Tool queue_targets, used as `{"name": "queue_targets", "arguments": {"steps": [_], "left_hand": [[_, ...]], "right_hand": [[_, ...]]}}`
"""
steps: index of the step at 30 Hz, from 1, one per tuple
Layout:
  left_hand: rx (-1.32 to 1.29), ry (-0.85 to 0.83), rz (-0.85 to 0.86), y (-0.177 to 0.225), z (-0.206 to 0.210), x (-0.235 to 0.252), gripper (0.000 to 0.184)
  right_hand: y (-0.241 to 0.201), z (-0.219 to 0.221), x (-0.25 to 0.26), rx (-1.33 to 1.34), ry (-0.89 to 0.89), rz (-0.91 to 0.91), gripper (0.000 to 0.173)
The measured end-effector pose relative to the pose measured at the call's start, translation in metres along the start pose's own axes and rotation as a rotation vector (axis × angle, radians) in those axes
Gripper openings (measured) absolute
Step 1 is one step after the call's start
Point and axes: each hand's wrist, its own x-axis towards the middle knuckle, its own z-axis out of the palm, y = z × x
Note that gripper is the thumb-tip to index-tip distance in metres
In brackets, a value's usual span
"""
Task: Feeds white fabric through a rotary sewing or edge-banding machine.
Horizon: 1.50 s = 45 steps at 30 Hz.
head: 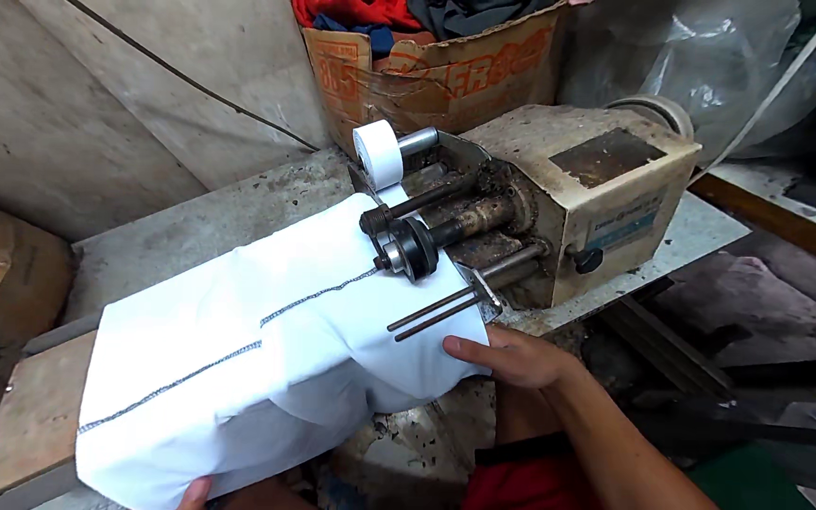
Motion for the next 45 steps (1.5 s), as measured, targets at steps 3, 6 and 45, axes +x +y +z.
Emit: {"name": "queue_targets", "arguments": {"steps": [3,6,45], "left_hand": [[-0.052,0.034,0.033,0.000,-0.001,0.002,0.028],[-0.002,0.059,0.029,-0.005,-0.004,0.004,0.032],[-0.128,0.056,0.034,-0.005,-0.004,-0.002,0.027]], "right_hand": [[-0.004,0.003,0.000,-0.059,0.031,0.032,0.033],[-0.006,0.003,0.001,-0.062,0.026,0.043,0.034],[-0.008,0.006,0.001,-0.139,0.065,0.061,0.035]]}}
